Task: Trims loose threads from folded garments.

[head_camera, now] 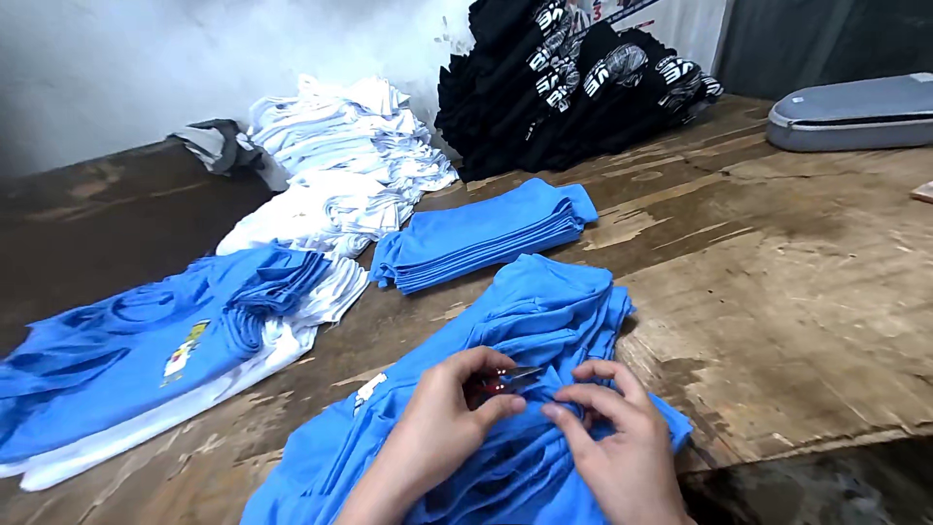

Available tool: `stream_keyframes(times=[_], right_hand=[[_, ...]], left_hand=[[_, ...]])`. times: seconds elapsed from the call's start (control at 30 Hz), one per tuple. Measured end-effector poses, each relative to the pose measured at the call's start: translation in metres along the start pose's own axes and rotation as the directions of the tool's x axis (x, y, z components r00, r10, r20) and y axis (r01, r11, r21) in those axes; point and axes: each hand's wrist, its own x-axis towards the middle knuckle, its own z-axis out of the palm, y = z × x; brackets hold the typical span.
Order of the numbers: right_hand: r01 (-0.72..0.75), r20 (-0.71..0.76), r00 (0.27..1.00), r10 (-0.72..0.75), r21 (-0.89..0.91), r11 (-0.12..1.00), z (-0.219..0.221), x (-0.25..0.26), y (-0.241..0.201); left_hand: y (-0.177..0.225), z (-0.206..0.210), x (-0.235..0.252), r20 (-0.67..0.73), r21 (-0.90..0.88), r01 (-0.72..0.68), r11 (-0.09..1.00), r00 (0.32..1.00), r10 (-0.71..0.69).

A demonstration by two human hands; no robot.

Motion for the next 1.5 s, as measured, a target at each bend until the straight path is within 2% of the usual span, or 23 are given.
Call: stream_keyframes(times=[0.17,0.37,0.43,0.47,0.53,0.57,0.6,0.67,0.7,0.73,0.8,0.83,0.87,0.93,0.97,1.03,1.07,1.13,1.23,1.5], right_hand=[[-0.051,-0.036,0.998,0.061,0.226,0.973,-0.004,0.001,0.001],[-0.051,0.009,0.999,0.051,0.310,0.949,-0.007,0.002,0.004],[-0.003,-0.024,1.000,0.010,0.264,0.965,-0.009,0.003,0.006],[0.031,-0.040,0.999,-0.021,0.250,0.968,-0.013,0.002,0.006],[0.151,-0.021,0.988,-0.151,0.262,0.953,-0.023,-0.003,0.008],[0.222,0.042,0.970,-0.238,0.236,0.946,-0.028,-0.006,0.009],[0.299,0.129,0.937,-0.324,0.183,0.937,-0.030,-0.009,0.009],[0.416,0.360,0.852,-0.381,-0.023,0.909,-0.028,-0.014,0.007],[0.479,0.444,0.805,-0.394,-0.093,0.873,-0.026,-0.016,0.008],[0.517,0.480,0.766,-0.428,-0.063,0.854,-0.027,-0.016,0.012],[0.479,0.507,0.707,-0.492,0.168,0.862,-0.038,-0.008,0.017],[0.422,0.549,0.675,-0.493,0.261,0.868,-0.046,-0.002,0.019],[0.358,0.616,0.633,-0.469,0.305,0.883,-0.056,0.004,0.019],[0.268,0.731,0.559,-0.392,0.287,0.919,-0.071,0.013,0.014],[0.239,0.736,0.576,-0.356,0.265,0.934,-0.075,0.014,0.011],[0.227,0.602,0.750,-0.275,0.157,0.961,-0.072,0.008,0.004],[0.232,0.505,0.832,-0.231,0.062,0.971,-0.066,0.005,0.001],[0.231,0.382,0.909,-0.167,-0.128,0.964,-0.051,0.000,0.001],[0.338,0.374,0.901,-0.218,-0.292,0.895,-0.032,-0.008,0.008],[0.307,0.219,0.928,-0.301,0.008,0.952,-0.037,-0.015,0.024]], left_hand=[[-0.005,0.007,-0.005,-0.083,0.051,-0.170,0.984,0.981,0.173],[0.005,0.025,-0.003,-0.014,0.143,-0.322,0.936,0.945,0.328],[0.008,0.025,-0.003,-0.012,0.163,-0.276,0.947,0.960,0.281],[0.010,0.021,-0.004,0.030,0.139,-0.214,0.967,0.977,0.211],[0.014,0.011,0.000,0.218,0.029,-0.022,0.999,0.976,0.015],[0.014,0.008,0.004,0.283,-0.022,0.065,0.998,0.957,-0.056],[0.013,0.008,0.008,0.285,-0.051,0.118,0.992,0.954,-0.099],[0.011,0.010,0.015,0.157,-0.019,0.140,0.990,0.978,-0.136],[0.011,0.011,0.017,0.055,0.061,0.136,0.989,0.989,-0.139],[0.010,0.013,0.020,-0.069,0.175,0.119,0.977,0.992,-0.109],[-0.001,0.021,0.027,-0.307,0.410,0.040,0.911,0.947,0.096],[-0.009,0.022,0.029,-0.340,0.492,-0.024,0.870,0.915,0.218],[-0.016,0.021,0.029,-0.305,0.533,-0.115,0.838,0.898,0.317],[-0.021,0.020,0.027,-0.121,0.506,-0.265,0.821,0.921,0.371],[-0.021,0.021,0.025,-0.038,0.468,-0.289,0.835,0.938,0.345],[-0.016,0.022,0.016,0.044,0.407,-0.293,0.865,0.952,0.302],[-0.014,0.022,0.012,0.042,0.388,-0.298,0.872,0.951,0.307],[-0.013,0.023,0.005,-0.011,0.375,-0.330,0.867,0.933,0.360],[-0.017,0.021,0.001,-0.029,0.393,-0.385,0.835,0.903,0.429],[-0.019,0.011,-0.011,0.028,0.184,-0.446,0.876,0.893,0.449]])
